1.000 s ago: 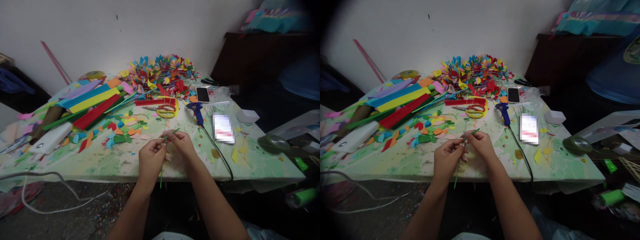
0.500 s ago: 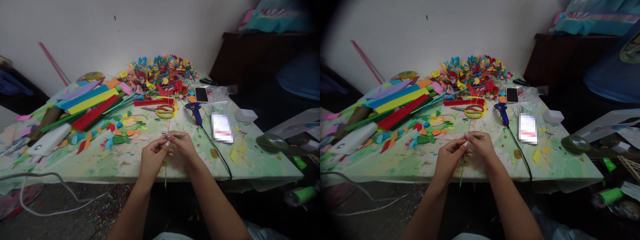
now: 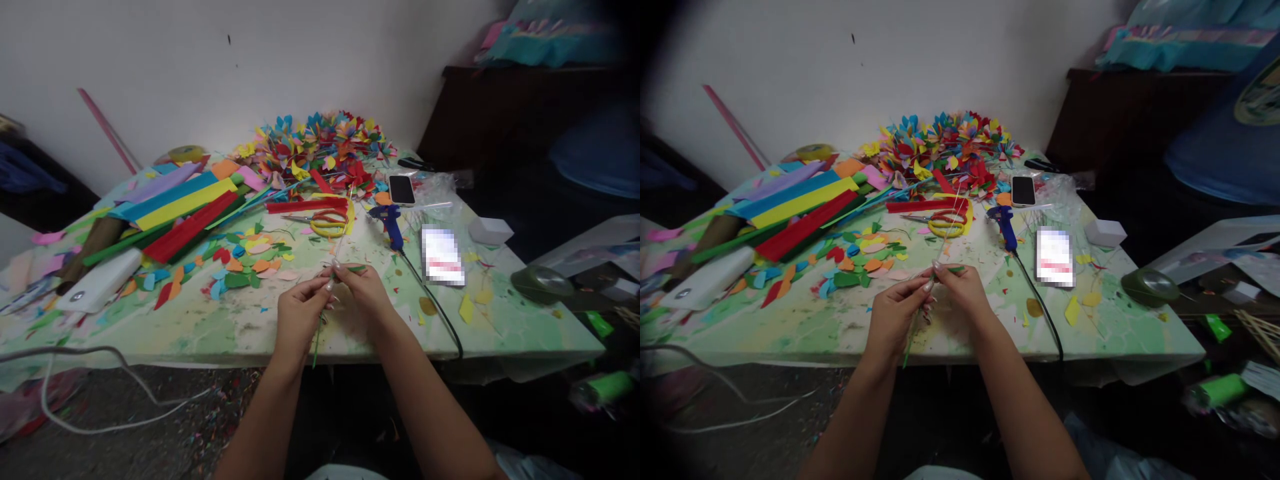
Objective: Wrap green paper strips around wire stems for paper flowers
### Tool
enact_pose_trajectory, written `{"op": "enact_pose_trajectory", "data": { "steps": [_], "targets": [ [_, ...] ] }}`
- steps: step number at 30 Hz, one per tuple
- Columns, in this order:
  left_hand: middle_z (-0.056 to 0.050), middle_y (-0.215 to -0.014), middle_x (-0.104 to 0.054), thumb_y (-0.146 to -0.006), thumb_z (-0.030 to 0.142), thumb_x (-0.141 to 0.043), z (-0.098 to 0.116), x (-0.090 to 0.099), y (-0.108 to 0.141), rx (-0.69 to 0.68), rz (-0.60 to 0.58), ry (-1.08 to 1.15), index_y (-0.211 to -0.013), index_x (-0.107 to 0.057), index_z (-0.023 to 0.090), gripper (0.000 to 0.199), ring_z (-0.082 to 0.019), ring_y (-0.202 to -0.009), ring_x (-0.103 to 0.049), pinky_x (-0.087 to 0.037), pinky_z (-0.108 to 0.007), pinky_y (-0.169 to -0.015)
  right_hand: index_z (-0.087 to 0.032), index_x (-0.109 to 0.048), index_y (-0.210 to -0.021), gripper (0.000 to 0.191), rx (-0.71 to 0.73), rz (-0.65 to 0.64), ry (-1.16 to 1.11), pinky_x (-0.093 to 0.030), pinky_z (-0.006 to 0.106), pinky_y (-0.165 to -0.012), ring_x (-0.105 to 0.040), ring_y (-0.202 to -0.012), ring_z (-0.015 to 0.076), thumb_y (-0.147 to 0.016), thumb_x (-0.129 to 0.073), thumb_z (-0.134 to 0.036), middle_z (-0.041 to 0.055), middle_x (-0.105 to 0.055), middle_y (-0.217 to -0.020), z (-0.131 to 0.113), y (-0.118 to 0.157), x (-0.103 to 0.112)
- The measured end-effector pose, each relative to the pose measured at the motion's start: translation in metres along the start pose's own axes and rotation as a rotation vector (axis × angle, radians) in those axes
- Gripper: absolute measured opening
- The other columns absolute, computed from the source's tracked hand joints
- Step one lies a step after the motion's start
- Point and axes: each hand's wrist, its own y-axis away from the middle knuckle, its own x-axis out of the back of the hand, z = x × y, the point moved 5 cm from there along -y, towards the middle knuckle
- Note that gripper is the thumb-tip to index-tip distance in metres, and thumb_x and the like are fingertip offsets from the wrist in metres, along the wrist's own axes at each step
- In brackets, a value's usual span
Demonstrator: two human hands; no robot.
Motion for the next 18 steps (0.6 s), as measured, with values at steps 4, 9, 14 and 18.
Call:
{"op": "enact_pose_trajectory", "data": {
  "steps": [4,9,14,18],
  "targets": [
    [-0.001,-0.061,-0.068,-0.065,0.025,-0.073,0.000,0.004,0.000,-0.029,0.044,-0.119,-0.082,-0.075,0.016,0.019,-0.007,-0.051,-0.055,-0.042,-0.015,-0.047,-0.017,-0.072,-0.064,0.037,0.020,0.061,0.068,-0.046,0.029,-0.065,-0.061,-0.064,0.0163,-0.072,-0.064,-0.052,0.0041,-0.068,-0.061,0.005,-0.003,0.003],
    [0.000,-0.056,-0.064,-0.063,0.029,-0.073,0.002,0.006,0.001,-0.017,0.066,-0.172,-0.081,-0.074,0.013,0.024,-0.007,-0.048,-0.052,-0.040,-0.016,-0.043,-0.017,-0.067,-0.061,0.037,0.098,0.168,0.205,-0.040,0.026,-0.058,-0.053,-0.055,0.0129,-0.076,-0.060,-0.051,0.0014,-0.062,-0.056,0.008,-0.003,0.009],
    [0.002,-0.053,-0.060,-0.064,0.028,-0.071,0.002,0.005,0.000,-0.032,0.092,-0.183,-0.080,-0.073,0.012,0.023,-0.006,-0.046,-0.048,-0.038,-0.015,-0.043,-0.018,-0.063,-0.059,0.037,0.171,0.224,0.319,-0.036,0.026,-0.055,-0.049,-0.053,0.0120,-0.081,-0.055,-0.047,-0.0006,-0.056,-0.053,0.002,0.000,0.011],
    [0.001,-0.056,-0.061,-0.066,0.028,-0.069,0.001,0.003,0.002,-0.048,0.100,-0.226,-0.083,-0.073,0.012,0.024,-0.007,-0.047,-0.047,-0.038,-0.016,-0.043,-0.018,-0.062,-0.060,0.037,0.219,0.245,0.388,-0.036,0.026,-0.055,-0.047,-0.053,0.0123,-0.083,-0.053,-0.045,-0.0013,-0.053,-0.053,-0.002,0.001,0.012]
  ]
}}
